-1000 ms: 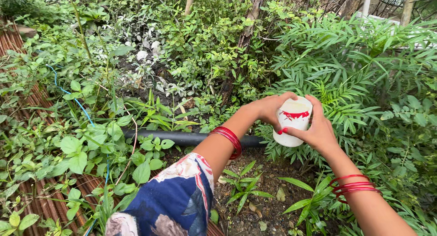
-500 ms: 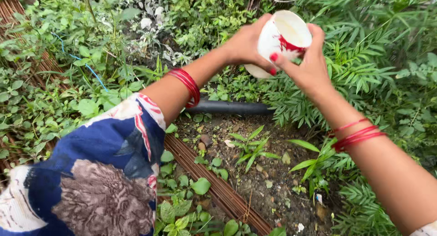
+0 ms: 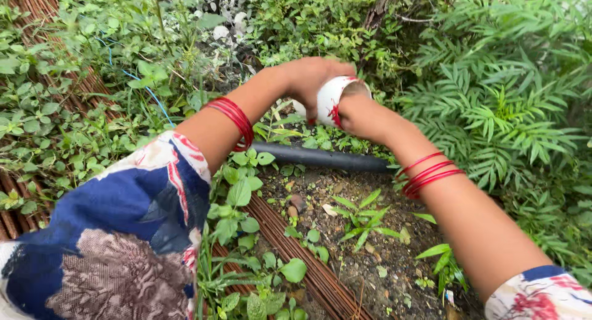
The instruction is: The person pours water from a cup onto several plants in an outdoor garden.
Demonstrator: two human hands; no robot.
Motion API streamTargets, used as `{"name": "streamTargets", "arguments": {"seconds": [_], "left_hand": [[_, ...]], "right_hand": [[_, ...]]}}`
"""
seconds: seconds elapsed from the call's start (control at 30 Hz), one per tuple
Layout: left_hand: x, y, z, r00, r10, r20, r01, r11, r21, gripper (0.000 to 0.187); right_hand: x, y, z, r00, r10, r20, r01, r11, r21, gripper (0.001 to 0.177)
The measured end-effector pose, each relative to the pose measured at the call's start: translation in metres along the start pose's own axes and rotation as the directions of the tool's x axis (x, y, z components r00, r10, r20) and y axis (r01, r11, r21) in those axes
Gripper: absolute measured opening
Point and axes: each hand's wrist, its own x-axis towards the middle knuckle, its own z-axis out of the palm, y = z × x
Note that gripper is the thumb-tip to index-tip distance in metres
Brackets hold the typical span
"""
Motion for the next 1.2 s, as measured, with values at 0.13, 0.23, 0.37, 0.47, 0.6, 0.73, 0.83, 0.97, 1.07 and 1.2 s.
{"name": "streamTargets", "arguments": {"seconds": [0.13, 0.23, 0.37, 0.47, 0.6, 0.73, 0.83, 0.97, 1.07, 1.2], "left_hand": [[-0.019, -0.009, -0.024, 1.000, 0.024, 0.006, -0.024, 0.995, 0.092, 0.106], [-0.022, -0.019, -0.041, 0.992, 0.110, -0.060, -0.103, 0.988, 0.111, 0.103], [-0.026, -0.039, -0.060, 0.998, 0.050, -0.033, -0.047, 0.993, 0.109, 0.103], [-0.020, -0.063, -0.063, 0.998, -0.062, 0.033, 0.056, 0.983, 0.173, 0.104], [-0.027, -0.099, -0.044, 0.947, -0.309, 0.088, 0.281, 0.929, 0.243, 0.103], [-0.045, -0.133, -0.016, 0.802, -0.595, 0.056, 0.579, 0.797, 0.172, 0.108], [-0.059, -0.154, 0.005, 0.662, -0.746, -0.066, 0.749, 0.660, 0.058, 0.117], [-0.066, -0.176, 0.032, 0.475, -0.861, -0.183, 0.868, 0.493, -0.064, 0.110], [-0.073, -0.195, 0.058, 0.309, -0.904, -0.294, 0.900, 0.378, -0.216, 0.106], [-0.080, -0.217, 0.102, 0.221, -0.862, -0.457, 0.876, 0.381, -0.295, 0.081]], "right_hand": [[0.057, -0.004, 0.003, 0.989, -0.113, -0.099, 0.110, 0.993, -0.036, 0.027], [0.096, -0.005, -0.002, 0.991, -0.109, -0.071, 0.101, 0.989, -0.104, 0.025], [0.135, -0.010, -0.005, 0.987, -0.142, -0.074, 0.135, 0.986, -0.093, 0.023], [0.140, -0.004, -0.013, 0.991, -0.120, -0.060, 0.121, 0.992, 0.019, 0.022], [0.122, 0.014, -0.027, 0.999, 0.034, -0.014, -0.030, 0.974, 0.225, 0.020], [0.134, 0.029, -0.025, 0.975, 0.220, -0.033, -0.193, 0.911, 0.365, 0.020], [0.170, 0.045, 0.006, 0.948, 0.311, -0.062, -0.254, 0.862, 0.439, 0.018], [0.218, 0.072, 0.080, 0.914, 0.388, -0.118, -0.266, 0.793, 0.547, 0.016], [0.244, 0.086, 0.132, 0.899, 0.434, -0.060, -0.311, 0.728, 0.611, 0.016], [0.266, 0.096, 0.163, 0.903, 0.429, 0.004, -0.333, 0.693, 0.639, 0.019]]}}
